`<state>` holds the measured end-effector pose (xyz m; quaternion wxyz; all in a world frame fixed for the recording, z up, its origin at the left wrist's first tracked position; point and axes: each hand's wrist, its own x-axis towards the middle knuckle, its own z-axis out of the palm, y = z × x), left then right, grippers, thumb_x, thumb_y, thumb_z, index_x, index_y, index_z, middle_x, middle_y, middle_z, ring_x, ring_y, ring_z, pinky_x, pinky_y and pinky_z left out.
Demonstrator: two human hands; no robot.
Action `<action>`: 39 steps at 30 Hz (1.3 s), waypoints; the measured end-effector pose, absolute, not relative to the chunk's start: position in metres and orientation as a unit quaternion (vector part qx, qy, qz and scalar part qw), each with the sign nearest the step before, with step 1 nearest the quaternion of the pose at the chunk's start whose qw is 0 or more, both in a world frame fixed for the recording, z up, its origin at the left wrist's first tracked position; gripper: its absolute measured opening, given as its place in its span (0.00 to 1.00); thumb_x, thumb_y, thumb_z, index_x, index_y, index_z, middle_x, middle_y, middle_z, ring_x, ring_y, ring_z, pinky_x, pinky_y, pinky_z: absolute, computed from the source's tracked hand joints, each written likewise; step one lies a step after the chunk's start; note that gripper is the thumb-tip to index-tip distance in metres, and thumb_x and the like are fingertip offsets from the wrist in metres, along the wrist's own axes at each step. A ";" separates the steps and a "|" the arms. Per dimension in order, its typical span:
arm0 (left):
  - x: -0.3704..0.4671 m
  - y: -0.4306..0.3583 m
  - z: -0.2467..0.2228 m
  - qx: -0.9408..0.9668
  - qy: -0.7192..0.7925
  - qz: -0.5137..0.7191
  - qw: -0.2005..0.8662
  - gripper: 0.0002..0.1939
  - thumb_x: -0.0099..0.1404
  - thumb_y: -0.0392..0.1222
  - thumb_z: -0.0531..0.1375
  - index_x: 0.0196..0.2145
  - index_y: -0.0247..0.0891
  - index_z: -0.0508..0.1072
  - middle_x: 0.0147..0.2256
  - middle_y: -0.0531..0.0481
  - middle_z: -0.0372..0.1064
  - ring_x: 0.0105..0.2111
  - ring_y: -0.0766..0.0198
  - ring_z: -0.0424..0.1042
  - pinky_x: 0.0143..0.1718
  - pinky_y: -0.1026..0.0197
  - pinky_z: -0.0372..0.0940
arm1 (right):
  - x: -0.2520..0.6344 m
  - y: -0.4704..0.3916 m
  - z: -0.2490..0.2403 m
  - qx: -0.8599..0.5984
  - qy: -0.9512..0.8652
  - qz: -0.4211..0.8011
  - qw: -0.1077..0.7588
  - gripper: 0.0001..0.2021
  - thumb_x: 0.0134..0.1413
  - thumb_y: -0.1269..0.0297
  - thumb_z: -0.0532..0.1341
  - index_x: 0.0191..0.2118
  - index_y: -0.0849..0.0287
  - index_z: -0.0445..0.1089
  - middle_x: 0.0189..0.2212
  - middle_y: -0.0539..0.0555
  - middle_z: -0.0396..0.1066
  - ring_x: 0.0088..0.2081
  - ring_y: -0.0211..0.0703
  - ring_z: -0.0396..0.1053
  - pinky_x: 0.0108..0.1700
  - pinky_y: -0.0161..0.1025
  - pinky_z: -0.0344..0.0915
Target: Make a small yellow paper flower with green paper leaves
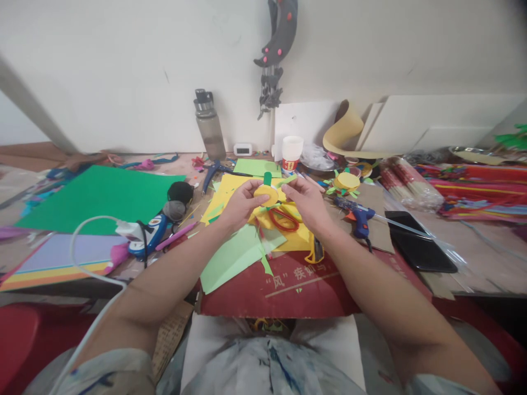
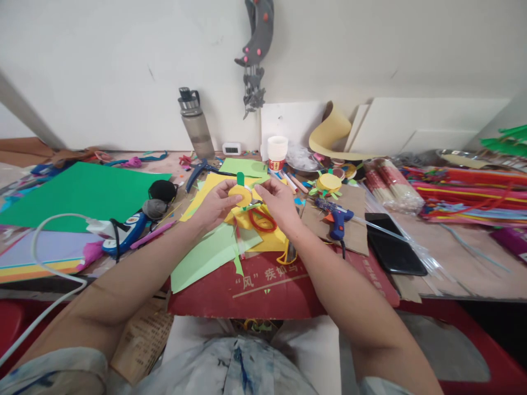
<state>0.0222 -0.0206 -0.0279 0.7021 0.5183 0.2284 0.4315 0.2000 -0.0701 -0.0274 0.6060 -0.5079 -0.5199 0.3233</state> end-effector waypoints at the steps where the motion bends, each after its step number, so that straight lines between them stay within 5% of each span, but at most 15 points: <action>1: 0.022 -0.019 -0.028 0.522 0.226 0.437 0.697 0.27 0.46 0.41 0.78 0.40 0.36 0.72 0.36 0.52 0.76 0.35 0.67 0.75 0.41 0.63 0.68 | 0.200 -0.069 -0.028 -0.504 -0.521 0.326 0.607 0.16 0.49 0.49 0.68 0.28 0.56 0.68 0.25 0.46 0.64 0.29 0.37 0.59 0.35 0.39 0.59; 7: 0.018 -0.012 -0.028 0.517 0.213 0.470 0.683 0.28 0.42 0.38 0.78 0.39 0.38 0.73 0.35 0.56 0.75 0.34 0.69 0.73 0.38 0.65 0.66 | 0.198 -0.068 -0.030 -0.470 -0.515 0.375 0.610 0.17 0.48 0.50 0.68 0.39 0.55 0.71 0.34 0.49 0.70 0.34 0.39 0.65 0.38 0.39 0.64; 13: 0.014 -0.006 -0.027 0.529 0.207 0.459 0.683 0.26 0.45 0.41 0.78 0.42 0.40 0.76 0.37 0.54 0.76 0.35 0.68 0.73 0.40 0.63 0.66 | 0.197 -0.069 -0.030 -0.467 -0.539 0.391 0.582 0.19 0.42 0.54 0.72 0.37 0.56 0.69 0.42 0.51 0.69 0.38 0.39 0.66 0.40 0.40 0.66; 29: 0.012 -0.001 -0.026 0.553 0.210 0.468 0.656 0.26 0.44 0.42 0.78 0.40 0.38 0.74 0.34 0.54 0.75 0.33 0.69 0.73 0.36 0.65 0.66 | 0.196 -0.069 -0.030 -0.475 -0.544 0.366 0.587 0.17 0.40 0.55 0.71 0.37 0.56 0.71 0.33 0.50 0.69 0.37 0.42 0.66 0.39 0.41 0.66; 39: 0.016 -0.008 -0.027 0.548 0.226 0.481 0.646 0.26 0.45 0.46 0.78 0.39 0.37 0.73 0.34 0.54 0.75 0.33 0.69 0.73 0.37 0.65 0.67 | 0.192 -0.070 -0.034 -0.476 -0.590 0.275 0.591 0.17 0.48 0.57 0.68 0.45 0.53 0.76 0.44 0.54 0.74 0.38 0.42 0.67 0.42 0.43 0.69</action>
